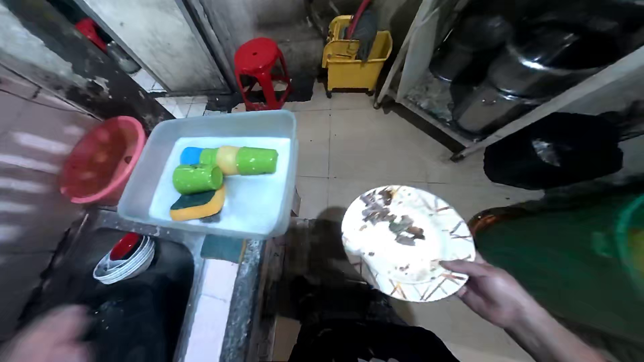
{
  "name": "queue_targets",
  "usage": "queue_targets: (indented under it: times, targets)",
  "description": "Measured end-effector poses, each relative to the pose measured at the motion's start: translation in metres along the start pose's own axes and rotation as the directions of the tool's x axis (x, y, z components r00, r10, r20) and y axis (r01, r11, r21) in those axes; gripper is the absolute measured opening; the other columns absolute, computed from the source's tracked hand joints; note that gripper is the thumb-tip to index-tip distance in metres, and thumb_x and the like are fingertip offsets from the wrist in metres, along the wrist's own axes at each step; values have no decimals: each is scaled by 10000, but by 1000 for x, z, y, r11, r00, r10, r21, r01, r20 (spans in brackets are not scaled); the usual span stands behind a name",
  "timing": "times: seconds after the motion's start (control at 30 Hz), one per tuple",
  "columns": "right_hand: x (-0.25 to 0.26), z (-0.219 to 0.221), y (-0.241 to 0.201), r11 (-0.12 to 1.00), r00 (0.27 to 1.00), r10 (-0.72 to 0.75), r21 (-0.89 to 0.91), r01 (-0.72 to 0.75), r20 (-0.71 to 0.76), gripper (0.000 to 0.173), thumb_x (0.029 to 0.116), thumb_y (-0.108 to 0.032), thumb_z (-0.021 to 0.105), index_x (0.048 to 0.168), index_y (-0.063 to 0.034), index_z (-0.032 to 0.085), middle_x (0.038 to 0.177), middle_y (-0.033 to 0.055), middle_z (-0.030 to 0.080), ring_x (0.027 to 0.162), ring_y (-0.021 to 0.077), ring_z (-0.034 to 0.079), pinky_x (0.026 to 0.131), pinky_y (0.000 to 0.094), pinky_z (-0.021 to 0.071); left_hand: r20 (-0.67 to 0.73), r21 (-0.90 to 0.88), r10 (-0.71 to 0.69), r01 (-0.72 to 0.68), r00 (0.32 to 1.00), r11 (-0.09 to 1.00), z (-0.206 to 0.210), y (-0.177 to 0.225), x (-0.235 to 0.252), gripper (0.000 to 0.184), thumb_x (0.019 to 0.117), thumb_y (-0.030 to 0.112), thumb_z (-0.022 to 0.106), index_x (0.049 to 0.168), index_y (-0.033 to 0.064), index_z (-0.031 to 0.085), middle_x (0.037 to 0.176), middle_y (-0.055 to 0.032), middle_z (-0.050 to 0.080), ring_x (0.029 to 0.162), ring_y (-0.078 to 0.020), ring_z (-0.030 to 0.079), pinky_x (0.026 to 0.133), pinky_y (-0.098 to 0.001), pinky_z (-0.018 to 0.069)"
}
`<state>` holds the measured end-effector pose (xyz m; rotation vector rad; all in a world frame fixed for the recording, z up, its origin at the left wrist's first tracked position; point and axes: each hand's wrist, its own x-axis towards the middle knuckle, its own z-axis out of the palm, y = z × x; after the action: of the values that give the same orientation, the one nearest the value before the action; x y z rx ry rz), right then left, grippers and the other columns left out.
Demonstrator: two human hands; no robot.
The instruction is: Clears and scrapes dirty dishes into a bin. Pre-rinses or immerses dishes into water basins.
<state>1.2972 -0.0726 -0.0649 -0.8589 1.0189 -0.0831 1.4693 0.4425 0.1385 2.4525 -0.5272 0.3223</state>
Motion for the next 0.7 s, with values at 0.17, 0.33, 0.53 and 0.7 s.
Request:
queue_targets:
  times: [0.17, 0.33, 0.53, 0.7]
  targets:
    - [67, 4, 29, 910, 944, 331, -271, -313, 20, 546, 944, 61, 490, 1455, -110, 400, 1024, 87, 660, 794, 151, 679, 645, 321, 578, 555, -330, 165, 34, 816, 943, 233, 95, -78, 211, 972, 64, 631, 1124, -18, 752, 1233, -215, 702, 1240, -332, 637, 1078, -454, 499]
    - [135, 33, 77, 841, 863, 458, -420, -342, 213, 563, 936, 59, 541, 1462, -91, 409, 1134, 113, 652, 908, 189, 681, 742, 374, 595, 674, -55, -255, 392, 693, 918, 385, 50, -104, 265, 960, 90, 633, 1188, 41, 759, 1206, -211, 678, 1189, -355, 621, 1057, -485, 495]
    - [205, 85, 163, 822, 745, 547, -414, -391, 382, 642, 936, 33, 581, 1512, -114, 339, 1195, 146, 648, 982, 241, 693, 784, 421, 607, 544, -38, -306, 387, 782, 921, 475, 13, -116, 256, 937, 116, 665, 1164, 103, 783, 1173, -172, 685, 1161, -313, 619, 1021, -459, 511]
    - [249, 124, 231, 837, 724, 529, -410, -362, 443, 596, 955, -13, 574, 1503, -87, 350, 1191, 124, 628, 990, 187, 670, 813, 378, 594, 390, 16, -297, 316, 872, 949, 534, -65, -125, 300, 974, 202, 615, 1226, 132, 761, 1111, -103, 682, 1078, -280, 615, 926, -487, 519]
